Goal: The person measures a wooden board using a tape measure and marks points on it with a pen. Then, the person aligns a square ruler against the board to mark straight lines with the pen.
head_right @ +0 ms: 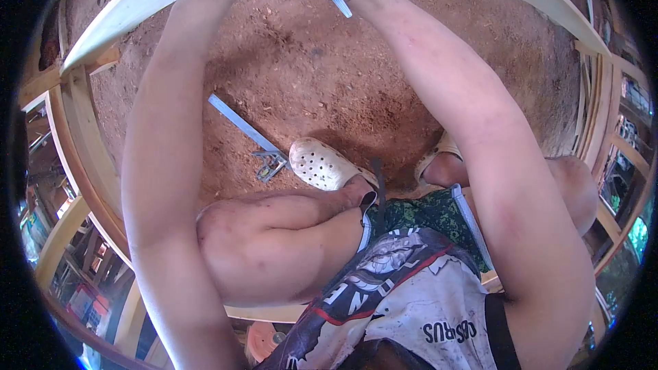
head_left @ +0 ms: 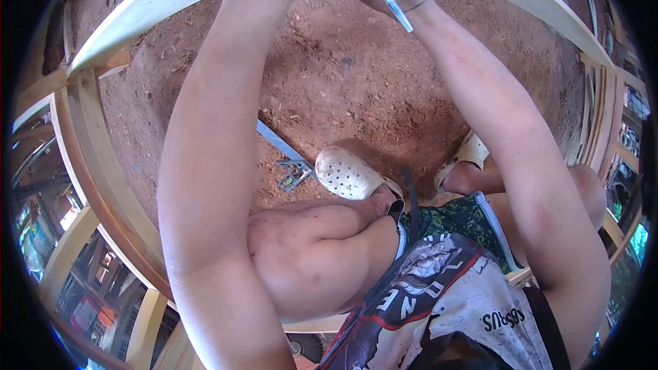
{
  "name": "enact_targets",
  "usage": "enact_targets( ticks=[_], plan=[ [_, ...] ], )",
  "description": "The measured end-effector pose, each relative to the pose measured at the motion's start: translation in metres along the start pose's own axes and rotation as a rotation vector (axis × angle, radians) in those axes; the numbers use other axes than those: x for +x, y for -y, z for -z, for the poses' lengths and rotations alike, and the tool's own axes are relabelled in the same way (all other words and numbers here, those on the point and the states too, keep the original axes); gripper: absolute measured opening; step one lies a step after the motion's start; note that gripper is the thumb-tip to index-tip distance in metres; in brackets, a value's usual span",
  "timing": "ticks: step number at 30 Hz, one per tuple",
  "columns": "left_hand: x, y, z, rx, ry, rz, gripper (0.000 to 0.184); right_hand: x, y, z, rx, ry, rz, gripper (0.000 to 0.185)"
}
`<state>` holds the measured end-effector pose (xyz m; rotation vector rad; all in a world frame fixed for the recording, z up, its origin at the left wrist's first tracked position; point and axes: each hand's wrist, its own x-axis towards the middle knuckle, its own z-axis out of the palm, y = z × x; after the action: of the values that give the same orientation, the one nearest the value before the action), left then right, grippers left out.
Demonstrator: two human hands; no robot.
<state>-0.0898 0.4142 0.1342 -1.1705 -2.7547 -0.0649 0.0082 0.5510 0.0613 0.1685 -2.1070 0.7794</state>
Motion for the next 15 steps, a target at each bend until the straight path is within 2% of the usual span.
enact_targets(
  ticks=[15],
  plan=[
    [-0.005,-0.003,0.003,-0.069,-0.058,0.019,0.023,-0.003,-0.014,-0.005,-0.033,0.032,0.045,0.014]
  ],
)
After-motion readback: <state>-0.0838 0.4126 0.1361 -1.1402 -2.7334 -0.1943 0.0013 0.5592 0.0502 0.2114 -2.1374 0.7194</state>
